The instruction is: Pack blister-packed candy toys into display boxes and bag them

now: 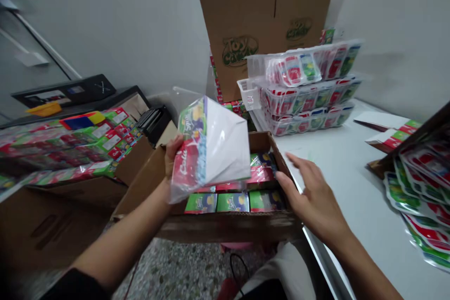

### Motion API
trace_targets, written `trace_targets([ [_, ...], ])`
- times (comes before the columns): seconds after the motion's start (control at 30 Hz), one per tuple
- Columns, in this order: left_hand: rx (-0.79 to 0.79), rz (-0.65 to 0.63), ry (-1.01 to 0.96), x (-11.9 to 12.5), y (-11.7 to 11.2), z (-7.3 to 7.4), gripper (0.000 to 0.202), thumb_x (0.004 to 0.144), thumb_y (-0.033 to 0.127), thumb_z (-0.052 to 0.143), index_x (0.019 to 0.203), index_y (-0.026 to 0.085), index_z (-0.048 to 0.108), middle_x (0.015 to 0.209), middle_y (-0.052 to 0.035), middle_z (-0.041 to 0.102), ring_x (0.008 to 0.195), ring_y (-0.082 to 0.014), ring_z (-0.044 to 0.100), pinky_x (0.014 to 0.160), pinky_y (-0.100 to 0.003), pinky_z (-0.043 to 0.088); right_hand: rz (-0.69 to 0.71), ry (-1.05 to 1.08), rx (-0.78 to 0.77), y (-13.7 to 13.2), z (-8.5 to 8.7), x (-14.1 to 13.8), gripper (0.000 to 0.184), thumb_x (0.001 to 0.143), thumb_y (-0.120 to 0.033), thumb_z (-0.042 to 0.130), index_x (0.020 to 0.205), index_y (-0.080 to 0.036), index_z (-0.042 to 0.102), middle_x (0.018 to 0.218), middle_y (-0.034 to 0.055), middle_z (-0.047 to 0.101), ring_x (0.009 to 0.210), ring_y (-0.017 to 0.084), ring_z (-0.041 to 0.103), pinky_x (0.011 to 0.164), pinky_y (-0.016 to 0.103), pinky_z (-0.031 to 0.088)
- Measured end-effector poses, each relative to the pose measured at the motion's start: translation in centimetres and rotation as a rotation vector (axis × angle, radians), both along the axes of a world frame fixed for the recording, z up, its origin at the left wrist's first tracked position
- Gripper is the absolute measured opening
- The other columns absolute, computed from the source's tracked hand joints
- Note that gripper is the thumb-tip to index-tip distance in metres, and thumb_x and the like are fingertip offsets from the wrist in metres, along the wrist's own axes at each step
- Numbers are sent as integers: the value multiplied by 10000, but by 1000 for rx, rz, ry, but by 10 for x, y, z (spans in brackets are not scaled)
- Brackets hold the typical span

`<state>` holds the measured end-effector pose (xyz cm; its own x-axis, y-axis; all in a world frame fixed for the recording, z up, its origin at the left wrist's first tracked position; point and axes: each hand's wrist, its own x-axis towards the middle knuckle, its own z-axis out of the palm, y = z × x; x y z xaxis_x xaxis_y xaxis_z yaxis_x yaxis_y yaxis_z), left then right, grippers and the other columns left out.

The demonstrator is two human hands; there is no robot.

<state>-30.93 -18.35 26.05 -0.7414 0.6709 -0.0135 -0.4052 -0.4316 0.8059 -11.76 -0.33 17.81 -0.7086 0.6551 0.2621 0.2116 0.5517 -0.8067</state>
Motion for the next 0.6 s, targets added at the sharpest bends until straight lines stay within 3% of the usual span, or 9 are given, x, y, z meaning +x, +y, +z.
trace_targets([
  [0.03, -96, -78, 95, -15, -5, -6, 581, 729, 447, 668, 1226, 157, 585, 1120, -92, 698, 1100, -309, 638, 1009, -410, 464, -60, -63, 66, 4, -13, 4, 739, 824, -613, 555, 1427, -206, 420, 1413, 136, 492, 1303, 348, 446, 1075, 528, 372],
  [0.1, -301, -211, 375, -46, -13, -22, 803, 683, 447, 711, 1386, 165, 442, 1351, -135, 560, 1241, -371, 527, 1071, -487, 378, -71, -187, 43, 8, -37, 11, 890, 798, -643, 568, 1497, -175, 278, 1473, 173, 411, 1338, 372, 400, 1080, 554, 355],
  [0.2, -732, -304, 942, -85, -16, -56, 1170, 566, 500, 797, 1516, 236, 167, 1565, -147, 254, 1402, -439, 254, 1125, -590, 200, 74, -274, -142, 10, -56, 14, 791, 845, -620, 519, 1494, -237, 278, 1470, 124, 442, 1307, 343, 460, 1065, 506, 404],
  [0.3, -1080, -493, 1410, -108, -8, -94, 1297, 482, 613, 805, 1524, 281, 108, 1599, -178, 92, 1401, -507, 139, 1069, -691, 135, 157, -272, -177, 10, -56, 14, 668, 872, -585, 491, 1461, -310, 339, 1452, 50, 479, 1302, 307, 475, 1086, 450, 396],
  [0.43, -1008, -745, 1767, -123, 19, -143, 1286, 452, 652, 789, 1516, 304, 156, 1594, -200, 55, 1358, -492, 225, 1041, -669, 206, 112, -305, -196, 11, -54, 15, 669, 863, -580, 492, 1467, -356, 313, 1482, 0, 443, 1334, 266, 440, 1111, 408, 361],
  [0.53, -940, -798, 1804, -131, 39, -171, 1267, 481, 666, 769, 1519, 275, 157, 1577, -224, 118, 1367, -490, 209, 1033, -694, 202, 104, -316, -209, 10, -56, 16, 675, 855, -590, 485, 1466, -364, 308, 1488, -20, 434, 1346, 252, 425, 1122, 412, 341],
  [0.6, -925, -792, 1774, -134, 44, -183, 1246, 512, 672, 755, 1521, 254, 155, 1568, -231, 152, 1387, -478, 192, 1047, -693, 189, 91, -326, -203, 10, -58, 17, 671, 850, -601, 476, 1460, -366, 320, 1491, -28, 428, 1349, 249, 420, 1126, 412, 331],
])
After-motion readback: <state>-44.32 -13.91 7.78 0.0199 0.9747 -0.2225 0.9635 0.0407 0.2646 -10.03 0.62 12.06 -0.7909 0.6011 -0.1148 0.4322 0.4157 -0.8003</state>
